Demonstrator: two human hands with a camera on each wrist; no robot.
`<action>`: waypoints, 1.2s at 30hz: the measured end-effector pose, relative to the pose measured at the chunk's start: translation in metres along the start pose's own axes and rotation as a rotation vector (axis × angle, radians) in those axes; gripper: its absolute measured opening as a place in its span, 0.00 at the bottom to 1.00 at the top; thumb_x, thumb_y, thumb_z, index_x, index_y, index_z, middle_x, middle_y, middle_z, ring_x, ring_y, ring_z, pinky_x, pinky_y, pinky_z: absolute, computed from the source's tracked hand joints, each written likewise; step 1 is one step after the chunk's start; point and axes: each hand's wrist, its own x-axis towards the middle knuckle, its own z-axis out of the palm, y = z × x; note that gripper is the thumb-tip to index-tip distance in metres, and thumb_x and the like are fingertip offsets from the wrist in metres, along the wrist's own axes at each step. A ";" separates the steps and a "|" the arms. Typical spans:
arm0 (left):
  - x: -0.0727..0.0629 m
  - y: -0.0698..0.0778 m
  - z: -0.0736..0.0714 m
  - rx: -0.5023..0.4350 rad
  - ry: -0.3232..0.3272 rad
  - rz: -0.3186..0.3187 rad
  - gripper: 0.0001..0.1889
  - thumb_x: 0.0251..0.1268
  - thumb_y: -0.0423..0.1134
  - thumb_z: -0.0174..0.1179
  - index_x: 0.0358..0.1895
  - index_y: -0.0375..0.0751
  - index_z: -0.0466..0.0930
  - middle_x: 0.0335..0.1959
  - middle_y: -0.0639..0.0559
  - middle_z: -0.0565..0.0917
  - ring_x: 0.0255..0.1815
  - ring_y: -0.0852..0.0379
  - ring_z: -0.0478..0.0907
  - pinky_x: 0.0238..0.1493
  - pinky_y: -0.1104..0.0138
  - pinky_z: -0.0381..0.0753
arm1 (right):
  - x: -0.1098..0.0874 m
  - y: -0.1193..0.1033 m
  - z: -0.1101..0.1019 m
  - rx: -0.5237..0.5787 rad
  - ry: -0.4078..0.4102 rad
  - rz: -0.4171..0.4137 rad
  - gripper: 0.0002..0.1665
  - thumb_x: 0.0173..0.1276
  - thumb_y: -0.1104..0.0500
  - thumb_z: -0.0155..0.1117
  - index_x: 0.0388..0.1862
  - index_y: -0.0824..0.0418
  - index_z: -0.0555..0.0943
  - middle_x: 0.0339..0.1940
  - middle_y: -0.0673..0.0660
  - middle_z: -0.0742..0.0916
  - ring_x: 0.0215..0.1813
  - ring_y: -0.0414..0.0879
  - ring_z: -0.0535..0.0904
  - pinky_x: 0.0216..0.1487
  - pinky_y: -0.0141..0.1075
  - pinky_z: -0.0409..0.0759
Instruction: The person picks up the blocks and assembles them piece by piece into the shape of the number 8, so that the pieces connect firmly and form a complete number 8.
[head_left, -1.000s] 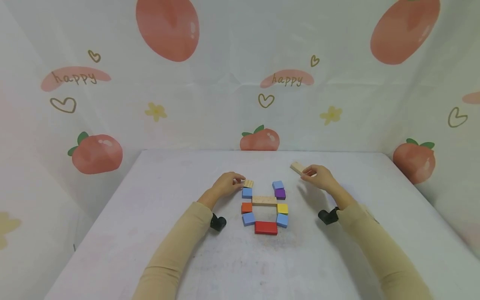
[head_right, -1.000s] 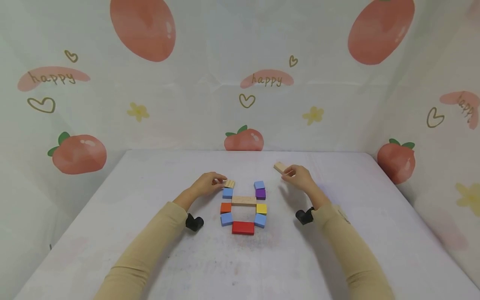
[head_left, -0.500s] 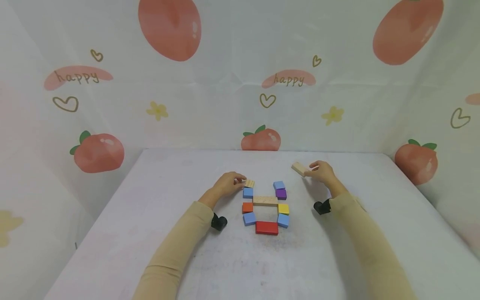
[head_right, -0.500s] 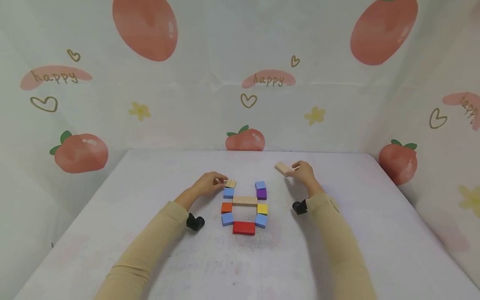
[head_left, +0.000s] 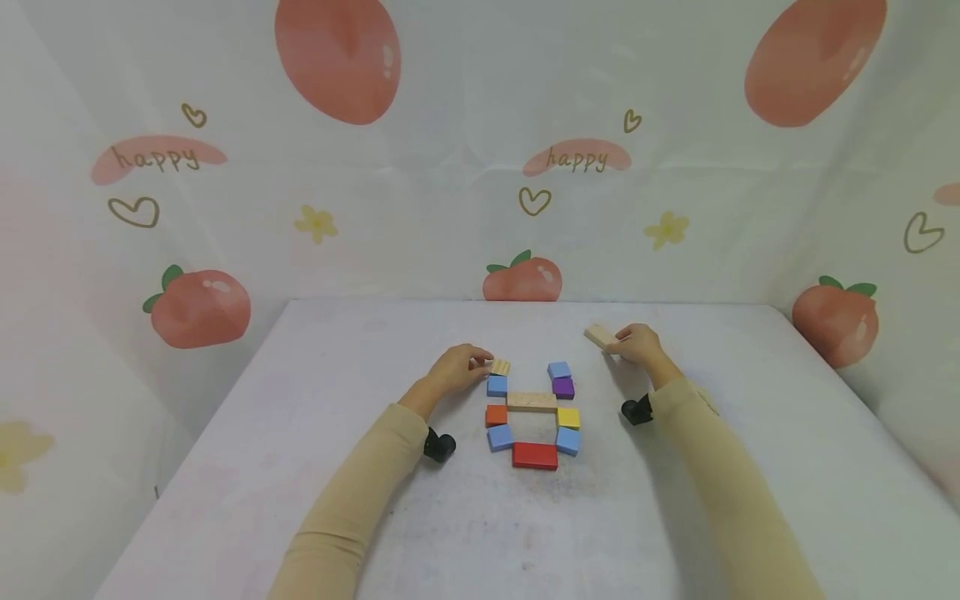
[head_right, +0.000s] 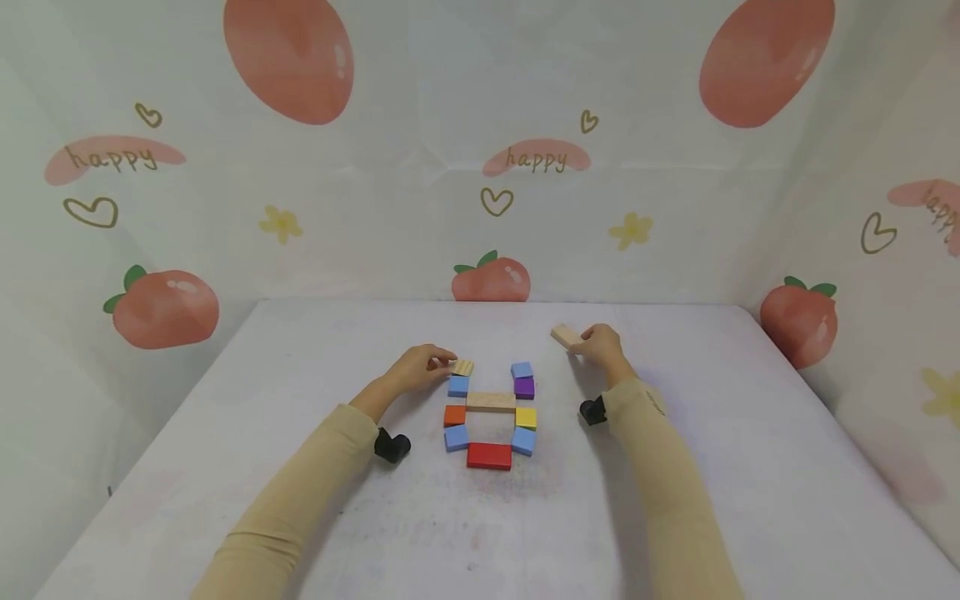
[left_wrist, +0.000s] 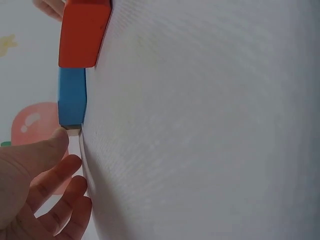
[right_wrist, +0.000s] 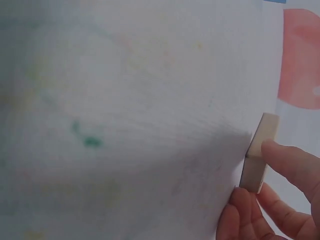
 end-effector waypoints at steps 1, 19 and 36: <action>0.000 0.000 0.000 0.001 0.002 0.000 0.16 0.65 0.37 0.57 0.55 0.43 0.79 0.47 0.46 0.82 0.45 0.52 0.76 0.51 0.61 0.76 | 0.000 0.000 0.000 -0.010 0.003 -0.005 0.30 0.63 0.55 0.60 0.56 0.76 0.70 0.57 0.74 0.75 0.52 0.60 0.73 0.54 0.46 0.74; 0.000 -0.002 0.001 -0.003 0.006 0.003 0.16 0.64 0.37 0.57 0.55 0.42 0.78 0.47 0.46 0.82 0.47 0.52 0.77 0.52 0.61 0.76 | -0.002 -0.006 0.000 -0.006 0.076 -0.073 0.26 0.62 0.56 0.62 0.52 0.75 0.75 0.52 0.72 0.79 0.48 0.57 0.75 0.49 0.44 0.75; -0.001 -0.001 0.000 -0.020 0.009 -0.013 0.16 0.65 0.37 0.56 0.55 0.42 0.78 0.49 0.46 0.81 0.48 0.52 0.77 0.53 0.61 0.76 | -0.010 -0.027 0.004 -0.011 0.019 -0.257 0.24 0.59 0.57 0.65 0.49 0.74 0.78 0.46 0.70 0.83 0.46 0.56 0.77 0.40 0.35 0.75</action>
